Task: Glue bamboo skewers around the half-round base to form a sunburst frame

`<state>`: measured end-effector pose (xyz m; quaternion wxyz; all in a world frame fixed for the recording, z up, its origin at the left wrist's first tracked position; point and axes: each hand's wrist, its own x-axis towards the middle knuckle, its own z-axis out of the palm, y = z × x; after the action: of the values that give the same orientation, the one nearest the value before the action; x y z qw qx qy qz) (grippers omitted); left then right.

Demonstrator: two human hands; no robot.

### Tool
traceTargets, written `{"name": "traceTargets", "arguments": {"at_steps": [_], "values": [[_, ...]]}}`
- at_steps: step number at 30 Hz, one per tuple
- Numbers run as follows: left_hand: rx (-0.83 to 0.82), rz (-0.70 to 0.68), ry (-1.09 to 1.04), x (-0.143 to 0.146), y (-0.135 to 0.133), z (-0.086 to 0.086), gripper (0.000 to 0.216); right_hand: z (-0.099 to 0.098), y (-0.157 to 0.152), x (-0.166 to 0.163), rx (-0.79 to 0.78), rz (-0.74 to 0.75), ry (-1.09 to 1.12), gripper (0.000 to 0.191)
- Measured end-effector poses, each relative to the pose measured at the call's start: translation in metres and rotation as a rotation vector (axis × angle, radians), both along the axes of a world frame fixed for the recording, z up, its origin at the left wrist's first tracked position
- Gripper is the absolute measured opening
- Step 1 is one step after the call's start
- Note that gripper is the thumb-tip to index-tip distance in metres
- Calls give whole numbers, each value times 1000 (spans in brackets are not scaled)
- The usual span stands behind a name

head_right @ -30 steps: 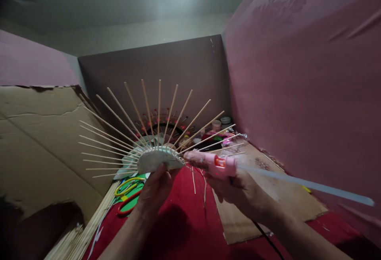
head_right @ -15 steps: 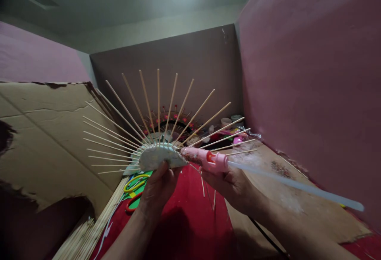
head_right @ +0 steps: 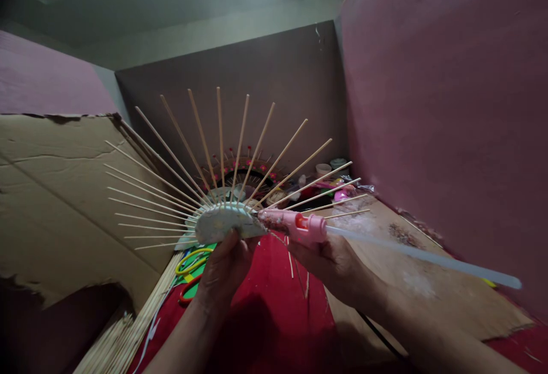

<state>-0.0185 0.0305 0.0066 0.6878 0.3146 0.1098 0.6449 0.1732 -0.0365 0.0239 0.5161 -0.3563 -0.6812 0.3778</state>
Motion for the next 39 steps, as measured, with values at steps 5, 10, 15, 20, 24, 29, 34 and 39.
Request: {"name": "traceTargets", "arguments": {"at_steps": [5, 10, 15, 20, 24, 29, 34, 39], "values": [[14, 29, 14, -1, 1, -1, 44, 0, -4, 2, -102, -24, -7, 37], [-25, 19, -4, -2, 1, -2, 42, 3, -5, 5, -98, 42, 9, 30], [-59, 28, -27, -2, 1, 0, 40, -10, -2, 10, -162, -38, 1, 32], [-24, 37, -9, -3, 2, -1, 42, -25, 2, 14, -161, -87, -9, 36], [-50, 36, -21, -3, 1, -1, 44, -19, -1, 14, -196, -71, -9, 36], [-84, 33, -36, -2, 0, 1, 44, -7, -4, 13, -175, 64, 73, 30], [-84, 32, -34, -3, 0, 1, 43, -5, -6, 14, -206, 86, 64, 29], [-93, 10, -55, -4, 0, 1, 41, -6, -6, 15, -188, 69, 4, 28]]}}
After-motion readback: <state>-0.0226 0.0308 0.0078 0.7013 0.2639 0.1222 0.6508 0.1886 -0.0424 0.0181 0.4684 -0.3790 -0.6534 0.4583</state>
